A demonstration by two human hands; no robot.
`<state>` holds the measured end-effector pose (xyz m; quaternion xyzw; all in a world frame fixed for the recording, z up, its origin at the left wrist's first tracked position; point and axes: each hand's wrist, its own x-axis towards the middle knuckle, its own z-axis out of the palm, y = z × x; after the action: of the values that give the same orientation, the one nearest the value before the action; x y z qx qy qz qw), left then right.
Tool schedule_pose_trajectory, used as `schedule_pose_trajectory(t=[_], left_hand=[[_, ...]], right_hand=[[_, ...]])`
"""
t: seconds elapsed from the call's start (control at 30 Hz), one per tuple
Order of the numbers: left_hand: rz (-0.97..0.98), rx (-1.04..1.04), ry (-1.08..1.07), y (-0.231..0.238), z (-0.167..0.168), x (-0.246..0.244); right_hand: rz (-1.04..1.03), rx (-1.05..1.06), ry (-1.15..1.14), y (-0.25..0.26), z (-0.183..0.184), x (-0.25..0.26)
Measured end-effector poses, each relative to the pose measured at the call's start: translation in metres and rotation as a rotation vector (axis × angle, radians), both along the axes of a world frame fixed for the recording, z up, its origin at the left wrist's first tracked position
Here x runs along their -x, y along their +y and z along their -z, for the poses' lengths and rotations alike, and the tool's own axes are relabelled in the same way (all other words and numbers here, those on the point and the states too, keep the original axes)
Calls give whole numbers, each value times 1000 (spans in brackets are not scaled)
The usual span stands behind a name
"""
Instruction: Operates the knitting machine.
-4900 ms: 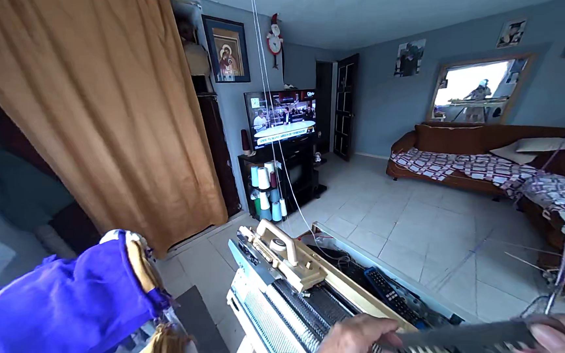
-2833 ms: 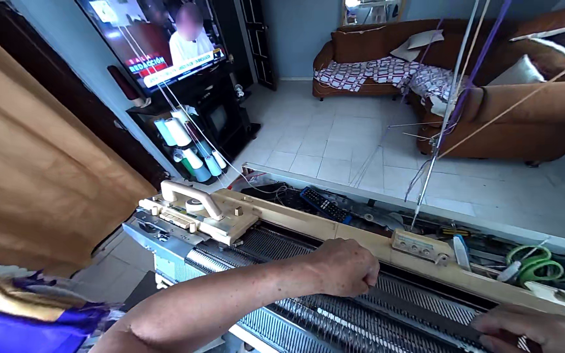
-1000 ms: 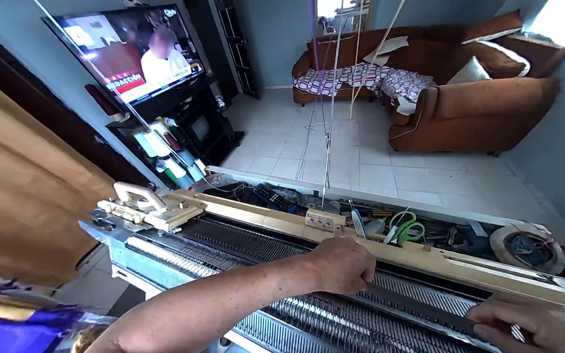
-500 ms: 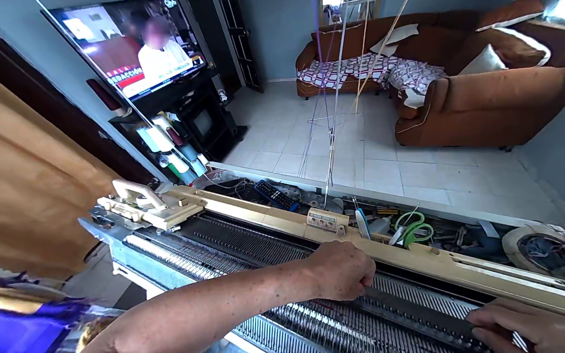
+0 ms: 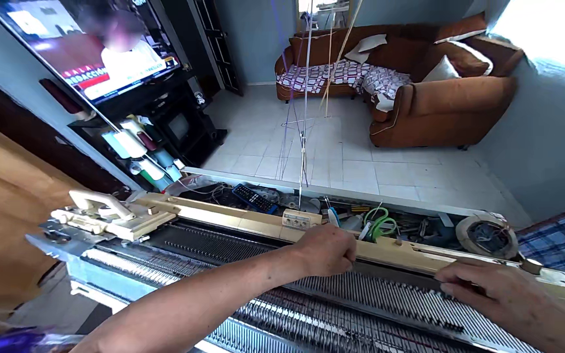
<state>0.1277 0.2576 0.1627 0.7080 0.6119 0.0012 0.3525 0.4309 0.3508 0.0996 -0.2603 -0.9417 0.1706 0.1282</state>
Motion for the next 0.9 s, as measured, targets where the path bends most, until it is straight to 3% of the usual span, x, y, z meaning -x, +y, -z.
schedule_pose_trajectory(t=[0.13,0.23,0.57,0.77,0.9], left_hand=[[72,39,-98,-10,-10,-25],[95,70,-93,-14,-5,-34],[47,93,-23,-9,3,-34],[13,41,13,15,26,-25],[-37,33,34,28,40,-22]], right_hand=[[-19,247,-125,-15,-39,-29],[-39,290,-152,-23,-39,-37],[-11,235,-138,-23,-19,-30],[33,34,-43,2,18,-15],[90,71,-97,10,21,-7]])
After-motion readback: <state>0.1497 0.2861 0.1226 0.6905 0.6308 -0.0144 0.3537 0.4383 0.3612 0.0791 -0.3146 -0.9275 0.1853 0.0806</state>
